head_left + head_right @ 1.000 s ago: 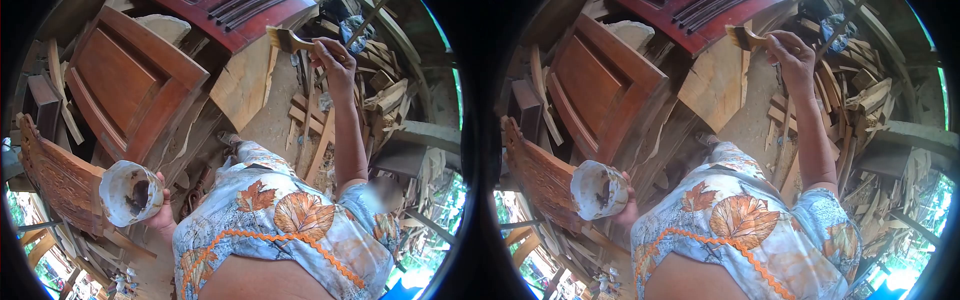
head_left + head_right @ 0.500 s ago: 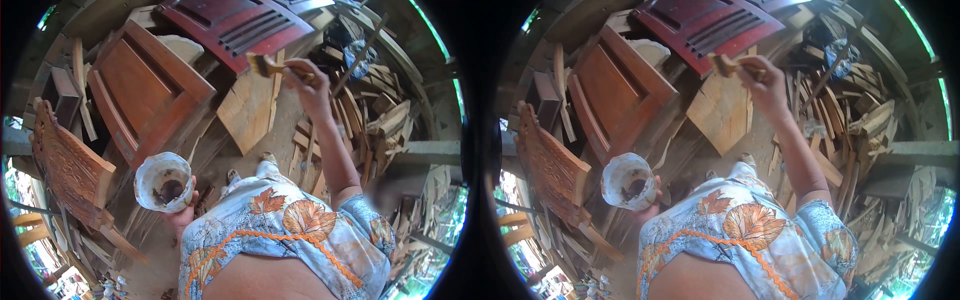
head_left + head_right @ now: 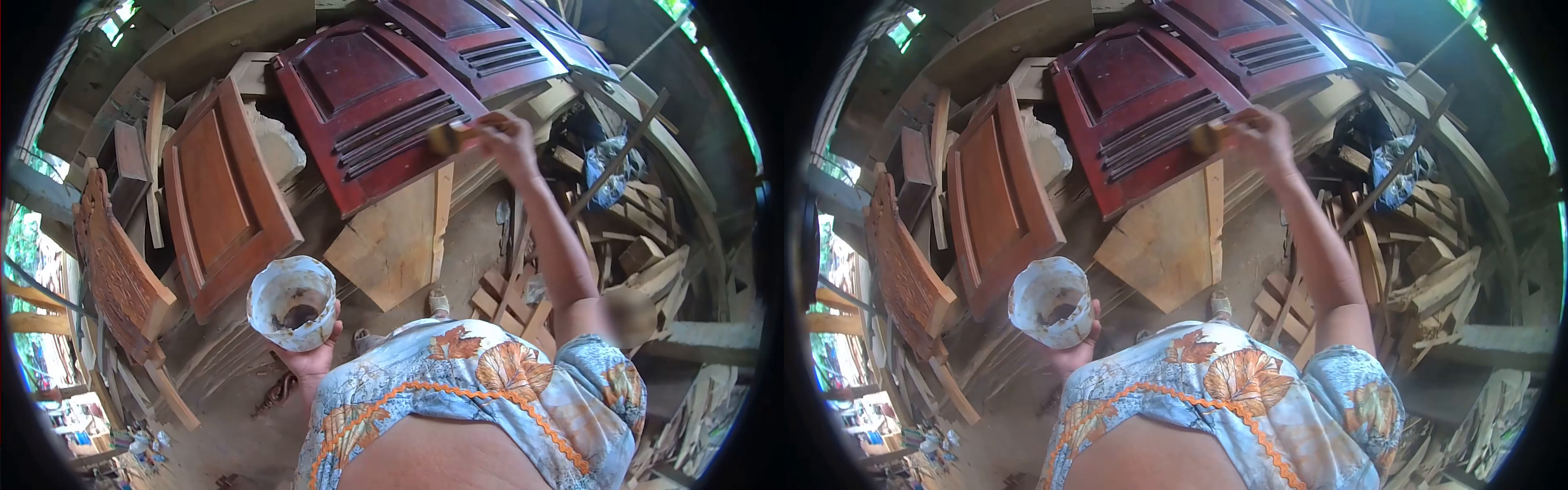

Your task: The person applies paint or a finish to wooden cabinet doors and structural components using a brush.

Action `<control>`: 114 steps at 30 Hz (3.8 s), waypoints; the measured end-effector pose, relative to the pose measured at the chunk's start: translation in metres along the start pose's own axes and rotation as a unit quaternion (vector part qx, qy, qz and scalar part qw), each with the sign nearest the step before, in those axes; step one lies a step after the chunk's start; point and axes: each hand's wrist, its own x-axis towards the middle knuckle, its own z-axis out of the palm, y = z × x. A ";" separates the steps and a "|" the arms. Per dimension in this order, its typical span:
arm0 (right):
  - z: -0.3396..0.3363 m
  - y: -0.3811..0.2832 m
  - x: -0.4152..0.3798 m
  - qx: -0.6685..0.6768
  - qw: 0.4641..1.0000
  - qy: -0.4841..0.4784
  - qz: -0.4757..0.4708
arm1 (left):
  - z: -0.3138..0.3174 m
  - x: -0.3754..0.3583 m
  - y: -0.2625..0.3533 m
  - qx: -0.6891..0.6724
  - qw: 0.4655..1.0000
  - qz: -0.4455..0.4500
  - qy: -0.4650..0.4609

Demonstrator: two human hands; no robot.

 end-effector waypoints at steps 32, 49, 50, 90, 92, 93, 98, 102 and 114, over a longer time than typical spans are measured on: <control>-0.008 -0.041 0.097 -0.389 0.917 0.054 -0.066 | 0.005 0.041 -0.044 0.066 0.998 0.012 0.015; 0.187 -0.066 0.036 -0.182 0.952 -0.142 -0.201 | 0.045 0.038 -0.057 0.069 0.997 -0.013 -0.039; 0.180 -0.058 0.043 -0.170 0.958 -0.151 -0.172 | 0.054 0.039 -0.068 0.071 0.997 0.039 -0.013; -0.007 0.025 0.407 -0.106 0.901 -0.407 -0.106 | 0.110 0.127 -0.194 -0.021 0.973 0.230 -0.027; 0.025 0.046 0.439 -0.143 0.913 -0.344 -0.167 | 0.102 0.125 -0.204 -0.037 0.968 0.248 -0.001; 0.034 0.047 0.442 -0.179 0.920 -0.267 -0.223 | 0.106 0.123 -0.211 -0.040 0.966 0.255 0.003; 0.072 0.050 0.431 -0.254 0.910 -0.201 -0.259 | 0.112 0.116 -0.235 -0.010 0.956 0.288 0.053; 0.071 0.046 0.400 -0.287 0.844 -0.279 -0.357 | 0.110 0.111 -0.236 -0.039 0.956 0.285 0.054; -0.001 -0.046 0.191 -0.090 0.758 -0.562 -0.319 | 0.086 0.082 -0.233 -0.041 0.952 0.299 0.042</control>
